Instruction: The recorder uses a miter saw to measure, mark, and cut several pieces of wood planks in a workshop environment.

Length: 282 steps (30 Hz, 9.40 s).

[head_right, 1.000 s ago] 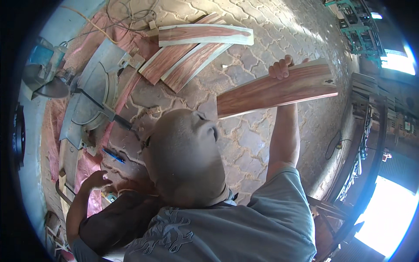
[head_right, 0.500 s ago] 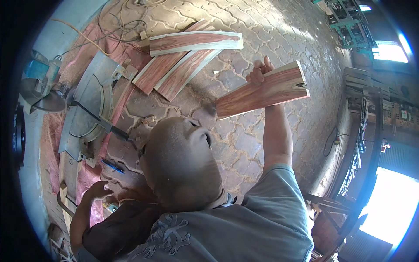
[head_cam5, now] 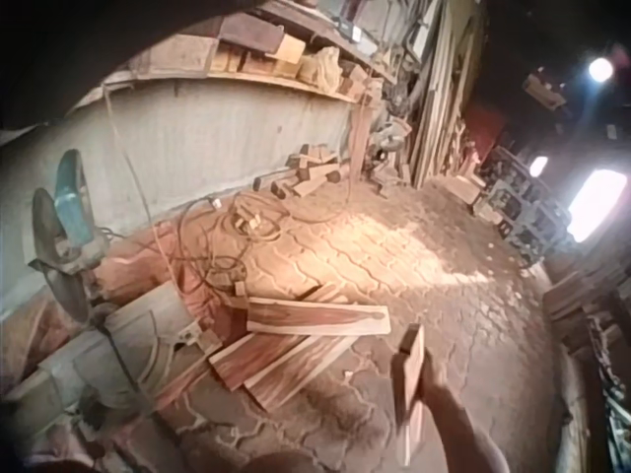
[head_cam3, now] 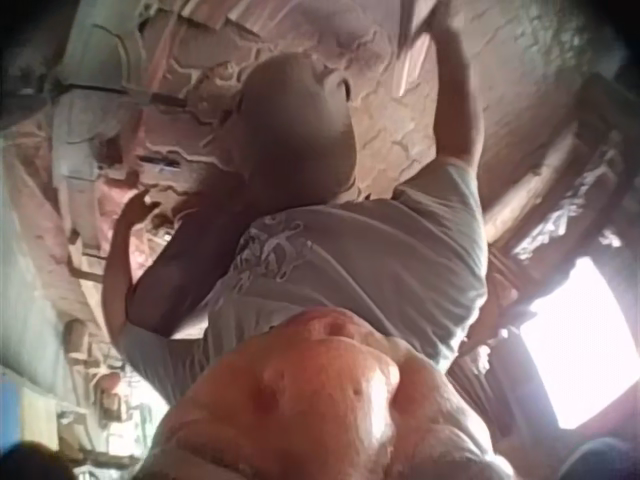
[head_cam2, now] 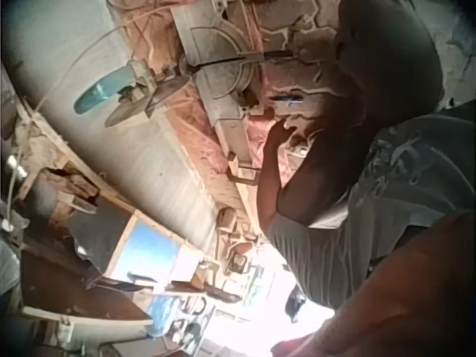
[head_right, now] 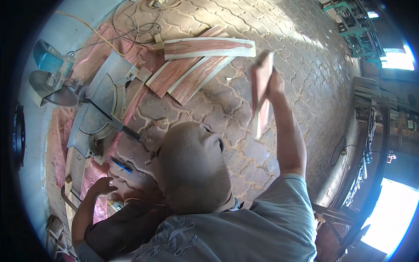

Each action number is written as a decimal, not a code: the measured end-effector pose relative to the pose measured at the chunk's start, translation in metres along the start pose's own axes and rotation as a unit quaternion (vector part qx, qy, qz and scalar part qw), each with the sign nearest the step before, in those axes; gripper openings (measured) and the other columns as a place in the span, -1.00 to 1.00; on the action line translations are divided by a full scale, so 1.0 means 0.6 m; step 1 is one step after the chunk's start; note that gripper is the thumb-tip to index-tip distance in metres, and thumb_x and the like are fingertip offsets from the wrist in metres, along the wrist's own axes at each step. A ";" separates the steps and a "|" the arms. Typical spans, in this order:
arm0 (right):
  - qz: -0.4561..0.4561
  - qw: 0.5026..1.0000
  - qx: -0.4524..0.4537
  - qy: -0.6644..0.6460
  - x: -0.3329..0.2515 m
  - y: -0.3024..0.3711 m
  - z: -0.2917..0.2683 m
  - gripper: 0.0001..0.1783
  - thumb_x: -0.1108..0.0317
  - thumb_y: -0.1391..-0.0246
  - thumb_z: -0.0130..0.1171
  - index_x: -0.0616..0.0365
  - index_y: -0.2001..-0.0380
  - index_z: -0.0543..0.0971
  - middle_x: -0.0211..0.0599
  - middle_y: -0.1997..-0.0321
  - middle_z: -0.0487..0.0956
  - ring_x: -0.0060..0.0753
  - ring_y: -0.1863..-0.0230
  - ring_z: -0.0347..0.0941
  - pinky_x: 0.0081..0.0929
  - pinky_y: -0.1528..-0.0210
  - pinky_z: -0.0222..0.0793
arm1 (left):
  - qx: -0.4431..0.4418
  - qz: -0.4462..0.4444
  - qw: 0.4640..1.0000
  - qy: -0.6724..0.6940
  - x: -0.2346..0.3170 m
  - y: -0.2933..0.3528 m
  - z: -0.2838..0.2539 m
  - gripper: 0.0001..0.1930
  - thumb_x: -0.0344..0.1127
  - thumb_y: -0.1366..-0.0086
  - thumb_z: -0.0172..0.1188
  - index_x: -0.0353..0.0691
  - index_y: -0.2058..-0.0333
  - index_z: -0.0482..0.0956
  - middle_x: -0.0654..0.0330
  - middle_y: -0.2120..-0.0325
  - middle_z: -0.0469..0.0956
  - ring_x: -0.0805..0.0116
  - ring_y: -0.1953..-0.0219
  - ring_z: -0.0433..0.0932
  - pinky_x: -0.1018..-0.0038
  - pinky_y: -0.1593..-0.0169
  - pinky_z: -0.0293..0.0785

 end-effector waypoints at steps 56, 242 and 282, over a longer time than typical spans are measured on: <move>-0.107 0.612 -0.122 0.774 0.085 -0.402 0.410 0.56 0.07 0.57 0.76 0.17 -0.52 0.05 0.11 -0.51 0.23 0.29 -0.53 0.09 0.09 -0.55 0.07 | 0.052 -0.087 0.993 0.062 -0.047 0.074 0.063 -0.28 0.12 -0.20 0.30 -0.25 -0.21 0.54 -0.11 -0.12 0.61 -0.07 -0.19 0.57 0.15 -0.26 0.47; -0.215 0.895 -0.293 0.260 -0.167 0.074 0.996 -0.49 -0.01 -0.51 -0.05 0.06 -0.30 0.47 -0.35 0.34 0.55 -0.60 0.43 0.46 -0.59 0.41 0.45 | 0.539 -0.086 0.836 -0.047 -0.006 0.037 -0.300 -0.27 0.17 0.01 0.48 -0.08 -0.11 0.68 -0.03 -0.18 0.36 -0.01 -0.27 0.32 -0.03 -0.22 0.23; -0.266 0.884 -0.330 0.200 -0.108 0.081 0.948 -0.54 0.16 -0.55 -0.13 0.18 -0.32 0.40 -0.27 0.23 0.60 -0.56 0.29 0.47 -0.60 0.24 0.44 | 0.545 -0.118 0.829 -0.053 -0.005 0.022 -0.299 -0.31 0.13 0.05 0.44 -0.06 -0.08 0.70 -0.13 -0.28 0.31 -0.14 -0.38 0.22 -0.12 -0.24 0.26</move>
Point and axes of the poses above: each hand's wrist, its own y-axis away from the middle knuckle, its own z-axis out of the palm, x = y × z, the point moved 4 cm from there along -y, towards the middle knuckle
